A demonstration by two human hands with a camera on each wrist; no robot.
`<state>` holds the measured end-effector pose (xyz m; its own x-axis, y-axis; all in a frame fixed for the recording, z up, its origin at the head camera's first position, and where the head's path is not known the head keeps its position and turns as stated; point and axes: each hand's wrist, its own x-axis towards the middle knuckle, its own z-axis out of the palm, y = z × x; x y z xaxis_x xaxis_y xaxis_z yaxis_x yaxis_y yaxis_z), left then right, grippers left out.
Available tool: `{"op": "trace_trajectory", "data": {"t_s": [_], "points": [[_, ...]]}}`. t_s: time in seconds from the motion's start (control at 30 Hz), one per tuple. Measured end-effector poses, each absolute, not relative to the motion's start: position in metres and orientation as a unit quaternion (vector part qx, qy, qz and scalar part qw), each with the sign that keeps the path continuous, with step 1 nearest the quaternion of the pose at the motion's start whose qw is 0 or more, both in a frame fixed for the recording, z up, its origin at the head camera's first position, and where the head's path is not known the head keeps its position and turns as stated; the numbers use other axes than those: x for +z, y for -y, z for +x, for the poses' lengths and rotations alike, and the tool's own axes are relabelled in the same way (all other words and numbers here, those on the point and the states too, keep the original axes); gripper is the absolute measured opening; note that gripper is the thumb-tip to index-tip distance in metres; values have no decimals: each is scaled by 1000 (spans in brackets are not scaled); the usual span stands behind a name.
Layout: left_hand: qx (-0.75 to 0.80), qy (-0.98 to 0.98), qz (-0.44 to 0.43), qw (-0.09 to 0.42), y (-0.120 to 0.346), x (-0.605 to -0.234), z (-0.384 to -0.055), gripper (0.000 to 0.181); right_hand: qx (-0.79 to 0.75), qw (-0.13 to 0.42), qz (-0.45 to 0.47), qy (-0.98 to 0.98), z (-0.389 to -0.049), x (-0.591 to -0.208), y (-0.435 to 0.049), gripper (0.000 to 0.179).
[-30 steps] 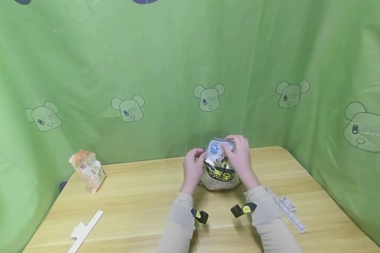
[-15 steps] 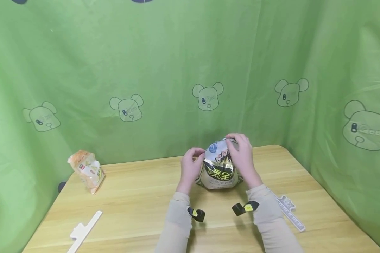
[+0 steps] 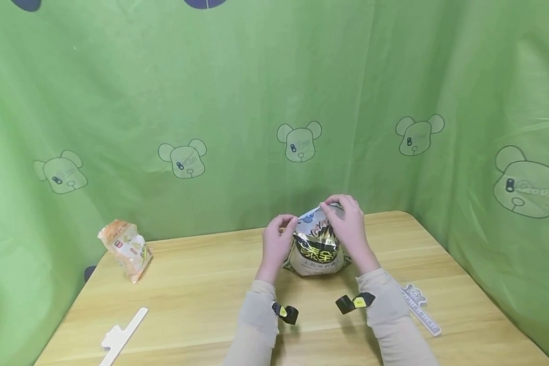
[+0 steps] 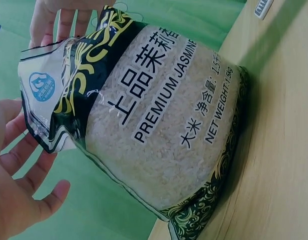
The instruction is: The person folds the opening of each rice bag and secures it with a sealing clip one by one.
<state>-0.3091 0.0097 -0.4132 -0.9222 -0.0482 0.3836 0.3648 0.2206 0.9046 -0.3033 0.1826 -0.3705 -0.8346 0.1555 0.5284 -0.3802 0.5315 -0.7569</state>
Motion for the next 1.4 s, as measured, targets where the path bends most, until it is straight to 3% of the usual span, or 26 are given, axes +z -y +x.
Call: {"op": "trace_trajectory", "data": {"t_s": [0.33,0.77,1.4], "points": [[-604,767,-106,191,-13,-411,-306,17,468,250,64,845,-304,-369,-190,31],[-607,760,-97,212,-20,-411,-312,14,466,257,67,844,-305,-370,-190,30],[-467,854,-117,200,-44,-381,-323,17,455,261,64,849,-307,-372,-191,27]]}}
